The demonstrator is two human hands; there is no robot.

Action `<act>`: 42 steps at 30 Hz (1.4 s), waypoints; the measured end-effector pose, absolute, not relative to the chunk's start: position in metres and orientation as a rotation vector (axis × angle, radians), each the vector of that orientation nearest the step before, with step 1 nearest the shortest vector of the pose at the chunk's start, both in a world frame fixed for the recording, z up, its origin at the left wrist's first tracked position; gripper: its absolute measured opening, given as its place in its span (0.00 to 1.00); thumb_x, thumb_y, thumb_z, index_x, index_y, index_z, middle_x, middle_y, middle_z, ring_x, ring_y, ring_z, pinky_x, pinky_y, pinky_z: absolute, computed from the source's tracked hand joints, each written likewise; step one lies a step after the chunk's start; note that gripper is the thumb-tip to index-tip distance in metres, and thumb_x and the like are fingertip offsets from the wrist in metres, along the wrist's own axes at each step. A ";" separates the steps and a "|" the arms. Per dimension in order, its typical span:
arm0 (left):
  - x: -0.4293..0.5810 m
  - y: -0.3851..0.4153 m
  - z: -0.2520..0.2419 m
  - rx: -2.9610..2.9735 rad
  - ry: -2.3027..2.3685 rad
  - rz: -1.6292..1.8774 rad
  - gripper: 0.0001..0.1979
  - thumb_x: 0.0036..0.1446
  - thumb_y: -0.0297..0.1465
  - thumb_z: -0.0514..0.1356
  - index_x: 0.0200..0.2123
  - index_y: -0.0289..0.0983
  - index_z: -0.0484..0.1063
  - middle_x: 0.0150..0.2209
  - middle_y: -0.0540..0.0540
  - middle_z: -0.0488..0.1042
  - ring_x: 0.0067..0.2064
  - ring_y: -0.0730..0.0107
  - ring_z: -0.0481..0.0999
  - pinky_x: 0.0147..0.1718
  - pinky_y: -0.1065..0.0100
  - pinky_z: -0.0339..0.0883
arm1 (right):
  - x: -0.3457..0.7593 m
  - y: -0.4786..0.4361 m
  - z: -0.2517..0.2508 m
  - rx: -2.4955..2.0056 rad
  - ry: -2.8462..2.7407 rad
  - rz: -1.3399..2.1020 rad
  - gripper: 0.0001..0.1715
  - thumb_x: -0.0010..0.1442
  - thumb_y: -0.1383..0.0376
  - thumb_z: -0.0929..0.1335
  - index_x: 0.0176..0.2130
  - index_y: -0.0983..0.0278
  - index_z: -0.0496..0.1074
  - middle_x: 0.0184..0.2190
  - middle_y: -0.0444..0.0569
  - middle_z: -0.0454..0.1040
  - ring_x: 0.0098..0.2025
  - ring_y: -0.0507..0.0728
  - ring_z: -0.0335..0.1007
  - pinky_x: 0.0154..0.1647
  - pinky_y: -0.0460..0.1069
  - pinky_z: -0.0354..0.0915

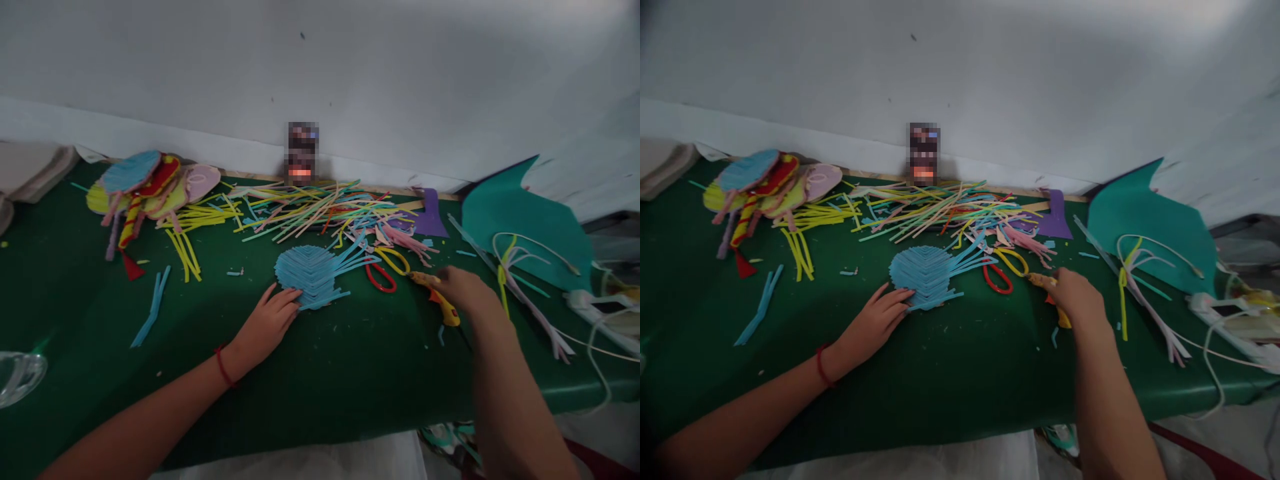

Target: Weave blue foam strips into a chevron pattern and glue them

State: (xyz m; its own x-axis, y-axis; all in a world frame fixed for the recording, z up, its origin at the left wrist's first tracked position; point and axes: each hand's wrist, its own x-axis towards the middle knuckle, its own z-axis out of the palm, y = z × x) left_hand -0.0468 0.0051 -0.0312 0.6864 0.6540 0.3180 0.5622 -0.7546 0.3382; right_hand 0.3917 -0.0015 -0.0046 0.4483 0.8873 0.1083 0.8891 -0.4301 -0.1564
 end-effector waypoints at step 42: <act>-0.048 0.014 -0.032 2.277 1.128 0.715 0.16 0.66 0.31 0.44 0.46 0.37 0.70 0.52 0.43 0.73 0.56 0.66 0.69 0.62 0.48 0.51 | 0.323 0.051 -0.011 -2.348 -2.138 0.259 0.32 0.51 0.55 0.69 0.52 0.69 0.67 0.48 0.61 0.70 0.48 0.65 0.68 0.46 0.55 0.63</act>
State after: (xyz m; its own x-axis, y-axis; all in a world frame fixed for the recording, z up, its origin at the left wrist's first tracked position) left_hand -0.0478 0.0143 -0.0321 0.5200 0.8218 0.2330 0.5613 -0.5344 0.6320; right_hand 0.3233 0.0514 -0.0108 0.0867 0.9849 -0.1497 0.9921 -0.0990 -0.0765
